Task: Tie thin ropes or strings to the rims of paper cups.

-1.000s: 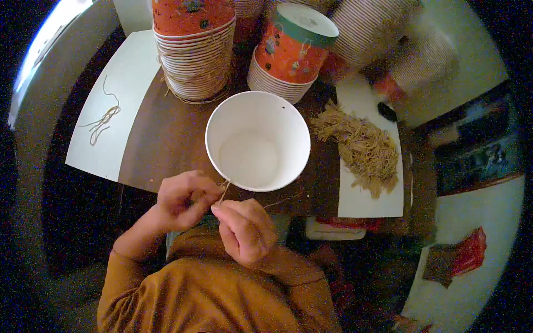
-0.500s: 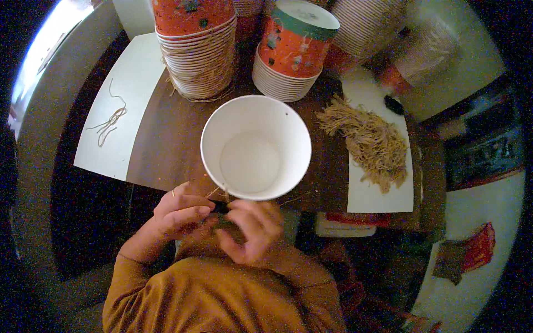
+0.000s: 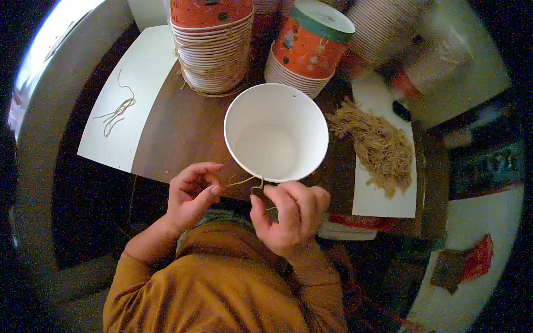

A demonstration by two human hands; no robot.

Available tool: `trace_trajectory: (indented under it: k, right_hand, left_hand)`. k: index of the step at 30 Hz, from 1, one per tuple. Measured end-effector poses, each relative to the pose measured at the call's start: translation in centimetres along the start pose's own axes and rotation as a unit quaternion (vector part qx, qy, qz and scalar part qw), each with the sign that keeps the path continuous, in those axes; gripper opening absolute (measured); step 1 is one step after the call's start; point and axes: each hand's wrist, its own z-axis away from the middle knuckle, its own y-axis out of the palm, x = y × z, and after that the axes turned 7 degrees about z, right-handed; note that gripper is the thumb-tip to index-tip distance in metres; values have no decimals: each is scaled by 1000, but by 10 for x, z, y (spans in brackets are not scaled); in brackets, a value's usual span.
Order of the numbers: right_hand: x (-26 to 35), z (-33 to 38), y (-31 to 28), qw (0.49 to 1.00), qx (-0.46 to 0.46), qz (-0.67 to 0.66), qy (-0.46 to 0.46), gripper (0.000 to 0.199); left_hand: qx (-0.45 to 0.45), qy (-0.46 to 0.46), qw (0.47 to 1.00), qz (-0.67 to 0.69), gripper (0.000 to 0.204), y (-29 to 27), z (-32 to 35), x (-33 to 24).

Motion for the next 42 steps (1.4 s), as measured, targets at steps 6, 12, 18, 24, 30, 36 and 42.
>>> trace_trajectory:
  k: [6,12,18,24,30,36,42]
  right_hand:
    - [-15,-12,10,993,90,39,-60,28]
    - [-19,-12,20,994,89,-44,-49,22]
    - [-26,-13,20,995,88,-45,-34,19]
    - [-26,-17,19,992,107,-52,-48,19]
    - [-26,-18,20,992,113,-49,-40,19]
    - [-24,-15,17,992,114,-14,-44,24]
    - [-27,-11,17,993,103,-26,-42,28]
  left_hand:
    - [32,-32,998,-38,32,5,-2,2]
    - [90,29,965,-243,11,6,-14,5]
    - [113,-16,947,-300,10,-55,18,6]
    - [109,-137,900,-400,15,-56,33,-35]
    - [64,26,944,-322,32,-2,-16,-12]
    - [28,153,923,-352,21,25,-30,25]
    - [23,88,971,-220,7,16,-26,40]
